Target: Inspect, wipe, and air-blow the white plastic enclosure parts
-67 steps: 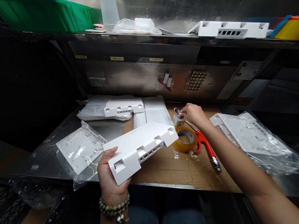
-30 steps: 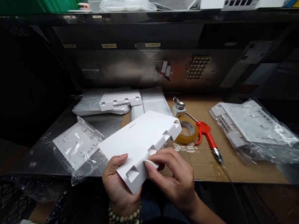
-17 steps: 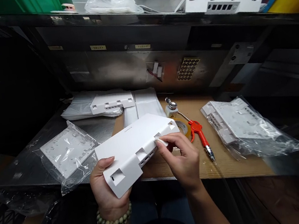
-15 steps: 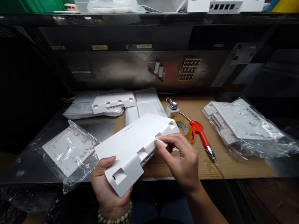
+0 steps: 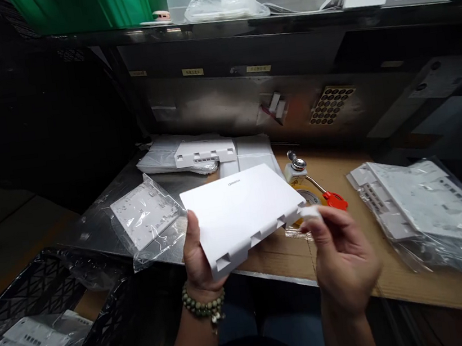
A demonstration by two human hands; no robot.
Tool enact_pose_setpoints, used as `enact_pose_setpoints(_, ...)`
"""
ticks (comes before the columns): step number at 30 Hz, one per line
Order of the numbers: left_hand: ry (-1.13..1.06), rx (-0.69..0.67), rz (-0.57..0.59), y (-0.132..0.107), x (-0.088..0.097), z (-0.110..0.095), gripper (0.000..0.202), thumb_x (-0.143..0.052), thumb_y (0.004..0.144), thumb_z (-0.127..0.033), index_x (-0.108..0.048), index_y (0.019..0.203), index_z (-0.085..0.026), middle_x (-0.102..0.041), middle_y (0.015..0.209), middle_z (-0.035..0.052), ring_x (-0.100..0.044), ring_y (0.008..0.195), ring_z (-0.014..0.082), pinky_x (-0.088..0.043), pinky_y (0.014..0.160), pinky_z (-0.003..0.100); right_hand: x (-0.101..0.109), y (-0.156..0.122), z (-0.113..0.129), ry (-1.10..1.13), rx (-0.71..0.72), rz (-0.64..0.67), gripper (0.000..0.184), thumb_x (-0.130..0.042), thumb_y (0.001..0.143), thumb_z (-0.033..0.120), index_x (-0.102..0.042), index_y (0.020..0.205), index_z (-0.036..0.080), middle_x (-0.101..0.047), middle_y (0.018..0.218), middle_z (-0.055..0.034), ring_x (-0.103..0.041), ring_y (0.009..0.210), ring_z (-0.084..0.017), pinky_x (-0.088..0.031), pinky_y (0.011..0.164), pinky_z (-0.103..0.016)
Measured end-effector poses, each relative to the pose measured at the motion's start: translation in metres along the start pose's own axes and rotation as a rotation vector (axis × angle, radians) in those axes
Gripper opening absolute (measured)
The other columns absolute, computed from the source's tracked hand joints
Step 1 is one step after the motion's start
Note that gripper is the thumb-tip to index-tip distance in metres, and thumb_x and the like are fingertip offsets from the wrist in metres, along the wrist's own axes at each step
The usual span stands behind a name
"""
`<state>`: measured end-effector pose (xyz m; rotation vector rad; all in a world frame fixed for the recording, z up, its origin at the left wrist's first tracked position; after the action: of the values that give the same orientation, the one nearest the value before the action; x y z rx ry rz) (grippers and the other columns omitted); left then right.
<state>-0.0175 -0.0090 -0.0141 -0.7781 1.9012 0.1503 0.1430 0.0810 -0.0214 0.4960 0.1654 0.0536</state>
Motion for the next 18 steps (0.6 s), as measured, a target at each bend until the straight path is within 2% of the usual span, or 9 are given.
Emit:
enact_pose_setpoints(2, 0.054, -0.02, 0.082, 0.003, 0.013, -0.004, 0.072, -0.053, 0.091, -0.078, -0.063, 0.141, -0.026, -0.075, 0.131, 0.0097, -0.062, 0.132, 0.0362, -0.053, 0.11, 0.05, 0.011, 0.011, -0.009, -0.01, -0.005, -0.21, 0.026, -0.082, 0.088, 0.03, -0.079, 0.113, 0.024, -0.074, 0.112, -0.0046, -0.07, 0.084, -0.015, -0.059, 0.085, -0.035)
enact_pose_setpoints(4, 0.114, -0.011, 0.095, 0.004, 0.027, -0.008, 0.082, -0.058, 0.08, -0.088, -0.065, 0.139, -0.031, -0.075, 0.131, 0.0067, -0.058, 0.137, 0.037, -0.052, 0.111, 0.049, 0.021, 0.023, -0.019, -0.005, -0.05, -0.3, 0.029, -0.082, 0.087, 0.036, -0.078, 0.112, 0.021, -0.075, 0.114, -0.0053, -0.071, 0.086, -0.015, -0.058, 0.092, -0.038)
enact_pose_setpoints(7, 0.129, 0.039, 0.153, 0.004, 0.043, -0.009, 0.092, -0.055, 0.074, -0.095, -0.067, 0.138, -0.029, -0.079, 0.123, 0.0056, -0.056, 0.139, 0.0378, -0.048, 0.114, 0.048, 0.031, 0.031, -0.033, 0.128, -0.278, -0.213, 0.033, -0.08, 0.087, 0.048, -0.076, 0.107, 0.022, -0.077, 0.104, -0.0038, -0.074, 0.092, -0.018, -0.059, 0.094, -0.039)
enact_pose_setpoints(10, -0.001, 0.133, 0.374, 0.005, 0.05, -0.004, 0.098, -0.046, 0.077, -0.097, -0.066, 0.14, -0.024, -0.08, 0.12, 0.0057, -0.059, 0.136, 0.036, -0.043, 0.118, 0.047, 0.034, 0.025, -0.04, 0.202, -0.574, -0.128, 0.038, -0.081, 0.083, 0.052, -0.077, 0.107, 0.023, -0.079, 0.112, -0.0048, -0.074, 0.102, -0.021, -0.06, 0.09, -0.035)
enact_pose_setpoints(12, -0.122, 0.164, 0.524, 0.005, 0.05, 0.0, 0.096, -0.044, 0.079, -0.095, -0.064, 0.142, -0.025, -0.079, 0.123, 0.0043, -0.067, 0.127, 0.0321, -0.041, 0.119, 0.045, 0.034, 0.018, -0.041, 0.207, -0.693, -0.136, 0.042, -0.085, 0.078, 0.05, -0.079, 0.11, 0.023, -0.078, 0.119, -0.0043, -0.073, 0.11, -0.023, -0.06, 0.09, -0.033)
enact_pose_setpoints(13, -0.17, 0.156, 0.564, 0.005, 0.049, 0.0, 0.094, -0.044, 0.08, -0.094, -0.064, 0.142, -0.027, -0.078, 0.125, 0.0033, -0.071, 0.12, 0.0296, -0.041, 0.119, 0.043, 0.034, 0.015, -0.04, 0.216, -0.721, -0.142, 0.044, -0.086, 0.077, 0.051, -0.079, 0.11, 0.023, -0.078, 0.121, -0.0039, -0.072, 0.113, -0.024, -0.06, 0.091, -0.033)
enact_pose_setpoints(15, -0.192, 0.125, 0.551, 0.004, 0.048, -0.001, 0.091, -0.042, 0.081, -0.094, -0.064, 0.141, -0.029, -0.08, 0.121, 0.0018, -0.076, 0.107, 0.0266, -0.044, 0.117, 0.042, 0.033, 0.012, -0.039, 0.244, -0.738, -0.139, 0.046, -0.086, 0.076, 0.053, -0.079, 0.11, 0.023, -0.078, 0.121, -0.0035, -0.071, 0.115, -0.024, -0.059, 0.092, -0.033)
enact_pose_setpoints(18, 0.078, 0.144, 0.311, 0.002, 0.048, -0.004, 0.099, -0.038, 0.074, -0.101, -0.068, 0.137, -0.03, -0.083, 0.106, 0.0002, -0.074, 0.112, 0.0314, -0.051, 0.109, 0.043, 0.033, 0.011, -0.038, 0.283, -0.717, -0.111, 0.043, -0.084, 0.079, 0.054, -0.079, 0.108, 0.022, -0.079, 0.117, -0.0034, -0.072, 0.112, -0.024, -0.06, 0.089, -0.032)
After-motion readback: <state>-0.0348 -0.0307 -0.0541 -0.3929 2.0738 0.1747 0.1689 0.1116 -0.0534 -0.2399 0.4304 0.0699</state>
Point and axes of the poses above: each hand's wrist, its own y-axis towards the middle knuckle, its own x-axis out of the back of the hand, z = x × y, the point moved 1 cm from there along y, towards the middle knuckle
